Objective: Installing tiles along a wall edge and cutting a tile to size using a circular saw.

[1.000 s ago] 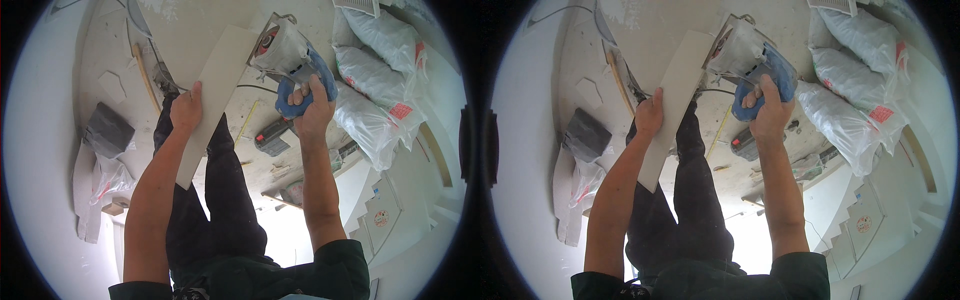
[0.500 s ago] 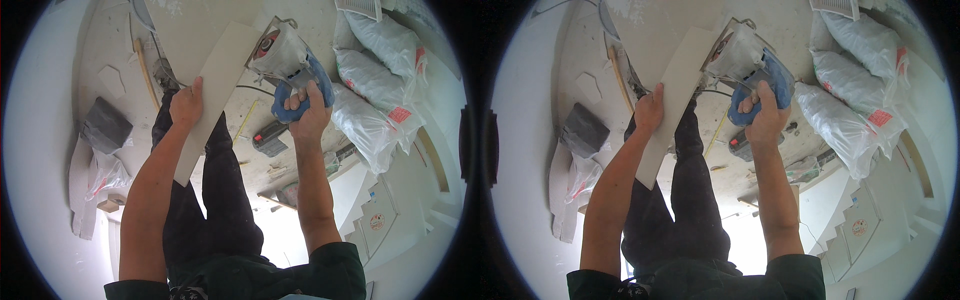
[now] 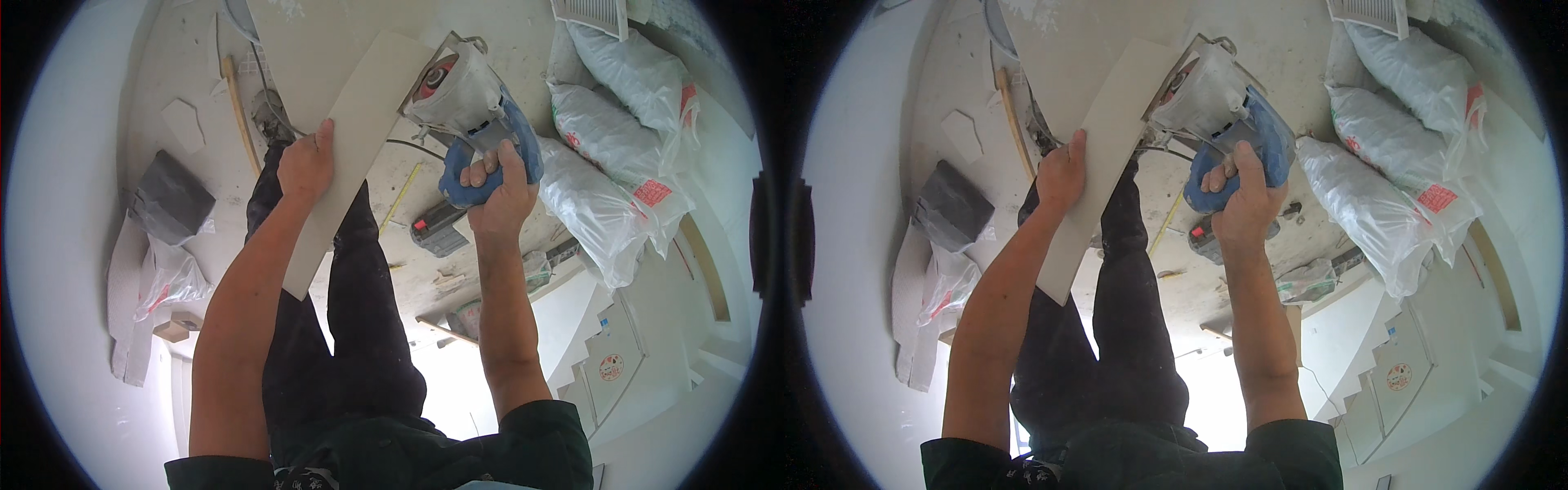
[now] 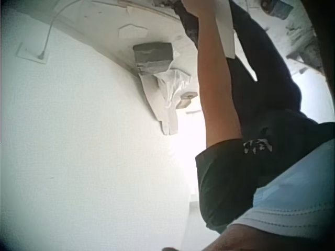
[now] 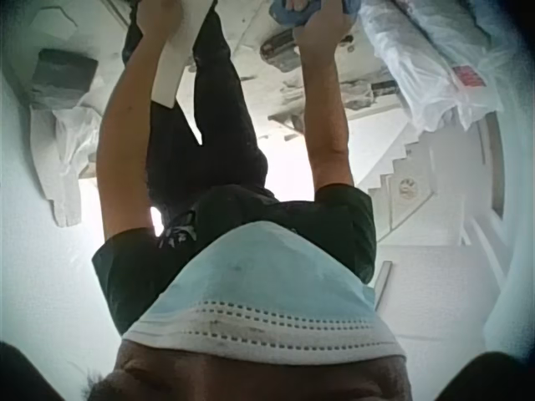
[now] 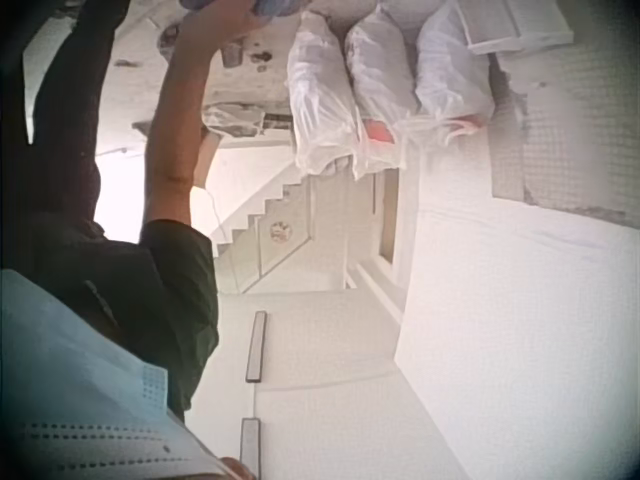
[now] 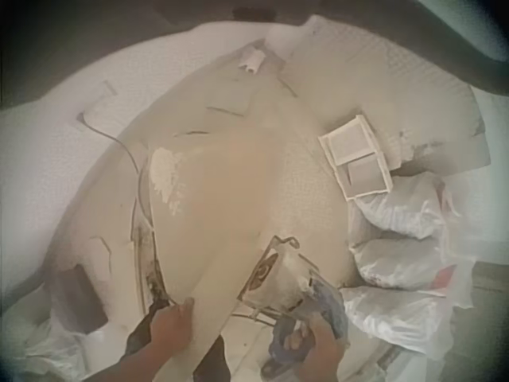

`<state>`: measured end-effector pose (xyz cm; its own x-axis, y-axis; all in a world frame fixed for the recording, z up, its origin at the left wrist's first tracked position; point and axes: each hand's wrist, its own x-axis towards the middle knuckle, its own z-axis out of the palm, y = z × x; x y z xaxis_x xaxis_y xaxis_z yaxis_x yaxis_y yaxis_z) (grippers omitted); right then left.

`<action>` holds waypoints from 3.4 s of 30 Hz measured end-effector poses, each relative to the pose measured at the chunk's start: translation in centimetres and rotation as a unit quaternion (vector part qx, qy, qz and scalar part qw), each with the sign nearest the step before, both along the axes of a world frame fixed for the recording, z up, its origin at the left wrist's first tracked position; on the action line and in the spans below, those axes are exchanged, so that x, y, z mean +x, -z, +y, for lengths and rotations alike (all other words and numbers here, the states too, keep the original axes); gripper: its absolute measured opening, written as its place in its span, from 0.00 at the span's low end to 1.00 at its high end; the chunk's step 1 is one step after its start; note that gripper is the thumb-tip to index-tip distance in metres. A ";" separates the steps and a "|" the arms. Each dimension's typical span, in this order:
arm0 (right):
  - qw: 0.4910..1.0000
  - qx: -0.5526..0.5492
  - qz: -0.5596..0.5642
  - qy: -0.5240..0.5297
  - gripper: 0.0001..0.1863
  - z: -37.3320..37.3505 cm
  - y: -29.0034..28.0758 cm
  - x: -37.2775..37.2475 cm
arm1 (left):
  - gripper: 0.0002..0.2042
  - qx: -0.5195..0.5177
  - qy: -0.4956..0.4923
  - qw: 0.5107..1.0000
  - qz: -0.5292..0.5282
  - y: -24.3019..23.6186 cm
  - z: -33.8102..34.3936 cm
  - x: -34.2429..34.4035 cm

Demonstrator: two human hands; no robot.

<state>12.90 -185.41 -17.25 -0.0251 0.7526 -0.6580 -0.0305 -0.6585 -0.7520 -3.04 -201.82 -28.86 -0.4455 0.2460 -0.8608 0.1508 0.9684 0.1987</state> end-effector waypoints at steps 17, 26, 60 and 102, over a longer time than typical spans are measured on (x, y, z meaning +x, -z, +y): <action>1.000 -0.011 -0.018 0.011 0.13 -1.2 -0.7 -0.2 | 0.36 -0.005 0.025 1.000 0.007 0.0 0.3 -0.1; 1.000 -0.017 -0.014 -0.003 0.08 -1.7 -1.0 -0.1 | 0.37 0.007 0.038 0.999 0.002 0.0 0.2 -0.5; 1.000 -0.005 -0.006 -0.009 0.09 -2.4 -1.6 0.1 | 0.37 -0.006 0.028 1.000 -0.012 -0.2 0.7 -1.0; 0.998 -0.046 0.023 -0.041 0.05 -5.0 -3.2 1.2 | 0.36 0.007 0.021 1.000 -0.012 -1.4 1.0 -1.4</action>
